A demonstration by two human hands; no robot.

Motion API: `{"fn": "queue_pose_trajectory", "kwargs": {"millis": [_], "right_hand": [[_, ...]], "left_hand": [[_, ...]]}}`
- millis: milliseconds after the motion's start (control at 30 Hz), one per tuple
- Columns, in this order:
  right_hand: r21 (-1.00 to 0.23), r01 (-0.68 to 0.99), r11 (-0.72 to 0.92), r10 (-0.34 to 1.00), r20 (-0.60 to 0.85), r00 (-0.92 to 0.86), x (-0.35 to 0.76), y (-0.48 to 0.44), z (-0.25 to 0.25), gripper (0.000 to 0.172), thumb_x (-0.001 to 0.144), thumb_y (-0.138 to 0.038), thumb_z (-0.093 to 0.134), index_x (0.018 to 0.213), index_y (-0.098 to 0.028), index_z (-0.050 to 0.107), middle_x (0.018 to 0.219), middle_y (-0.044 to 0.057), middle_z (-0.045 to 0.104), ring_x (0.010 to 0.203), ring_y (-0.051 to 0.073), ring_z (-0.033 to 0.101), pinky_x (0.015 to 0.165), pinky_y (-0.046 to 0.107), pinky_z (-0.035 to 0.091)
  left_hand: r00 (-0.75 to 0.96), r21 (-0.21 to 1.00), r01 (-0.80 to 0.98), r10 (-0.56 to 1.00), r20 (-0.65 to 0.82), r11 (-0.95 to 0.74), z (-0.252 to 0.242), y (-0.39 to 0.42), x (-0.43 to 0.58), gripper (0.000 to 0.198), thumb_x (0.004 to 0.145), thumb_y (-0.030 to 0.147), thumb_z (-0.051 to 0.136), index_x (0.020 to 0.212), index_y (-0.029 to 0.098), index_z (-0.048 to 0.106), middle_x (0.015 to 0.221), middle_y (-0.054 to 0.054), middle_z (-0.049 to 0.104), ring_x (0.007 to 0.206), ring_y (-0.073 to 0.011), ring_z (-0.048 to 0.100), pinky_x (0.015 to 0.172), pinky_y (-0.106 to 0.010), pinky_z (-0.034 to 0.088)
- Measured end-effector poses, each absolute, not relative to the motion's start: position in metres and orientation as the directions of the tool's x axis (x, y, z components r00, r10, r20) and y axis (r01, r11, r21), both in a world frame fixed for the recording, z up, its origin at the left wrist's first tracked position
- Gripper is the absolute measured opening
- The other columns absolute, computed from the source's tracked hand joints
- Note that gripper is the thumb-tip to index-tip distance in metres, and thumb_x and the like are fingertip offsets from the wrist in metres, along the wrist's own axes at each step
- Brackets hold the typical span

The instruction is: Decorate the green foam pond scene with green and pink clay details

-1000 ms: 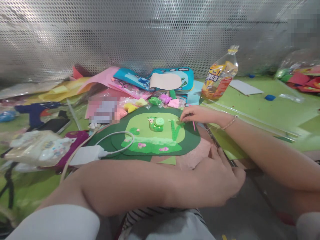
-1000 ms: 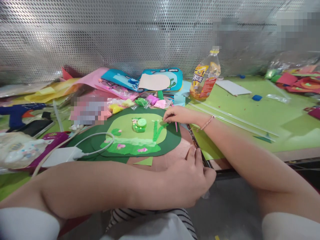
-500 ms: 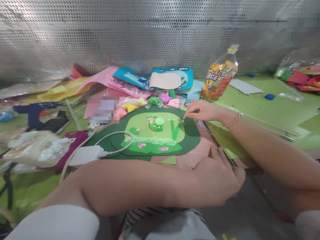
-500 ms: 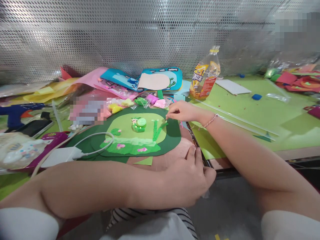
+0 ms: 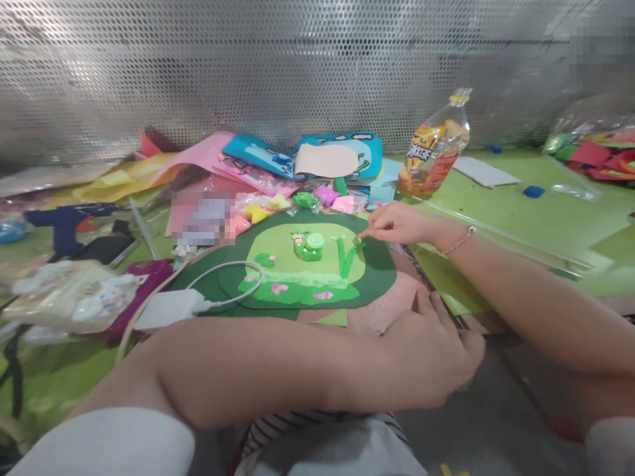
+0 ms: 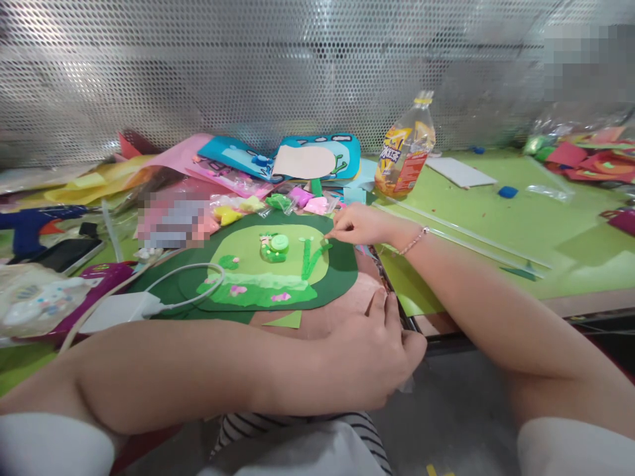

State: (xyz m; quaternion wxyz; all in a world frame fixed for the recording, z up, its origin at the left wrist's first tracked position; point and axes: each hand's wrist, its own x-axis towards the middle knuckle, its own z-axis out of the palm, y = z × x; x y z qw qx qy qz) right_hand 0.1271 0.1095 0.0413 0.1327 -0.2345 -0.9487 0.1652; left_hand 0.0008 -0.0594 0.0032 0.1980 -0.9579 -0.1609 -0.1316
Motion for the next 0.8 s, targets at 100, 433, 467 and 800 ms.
{"fn": "queue_pose_trajectory", "kwargs": {"millis": [100,433,467,800], "right_hand": [[-0.291,0.453,0.843,0.510,0.165,-0.844,0.1240,0.1068,0.0414,0.044,0.088,-0.033,0.046,0.048,-0.016,0.039,0.055,-0.001,0.045,0.050,0.006,0.039,0.055,0.022,0.037],[-0.299,0.447,0.843,0.504,0.155,-0.849,0.1236,0.1060,0.0429,0.045,0.089,-0.033,0.044,0.048,-0.016,0.037,0.055,-0.002,0.042,0.050,0.006,0.039,0.057,0.023,0.036],[-0.314,0.435,0.844,0.498,0.157,-0.853,0.1242,0.1062,0.0433,0.045,0.089,-0.032,0.043,0.048,-0.017,0.035,0.054,-0.002,0.039,0.050,0.006,0.039,0.057,0.023,0.037],[-0.280,0.450,0.848,0.482,0.056,-0.874,0.1221,0.1026,0.0458,0.047,0.088,-0.029,0.043,0.045,-0.017,0.030,0.052,-0.004,0.031,0.047,0.005,0.032,0.052,0.023,0.030]], "left_hand": [[0.913,-0.336,0.362,0.258,0.315,-0.870,0.0030,-0.0599,0.0011,0.057,0.071,0.039,0.057,0.110,-0.001,0.045,0.112,-0.037,0.053,0.108,-0.0431,0.053,0.087,-0.052,0.042],[0.907,-0.351,0.374,0.260,0.331,-0.858,0.0027,-0.0589,0.0004,0.049,0.074,0.035,0.052,0.109,0.000,0.045,0.112,-0.035,0.054,0.109,-0.0417,0.053,0.088,-0.052,0.041],[0.906,-0.350,0.375,0.259,0.334,-0.858,0.0025,-0.0590,0.0003,0.050,0.074,0.034,0.051,0.110,0.000,0.045,0.112,-0.035,0.054,0.109,-0.0418,0.053,0.088,-0.053,0.041],[0.906,-0.350,0.375,0.259,0.335,-0.858,0.0023,-0.0592,0.0012,0.048,0.074,0.033,0.051,0.109,0.000,0.045,0.112,-0.036,0.054,0.109,-0.0415,0.053,0.090,-0.054,0.039]]}}
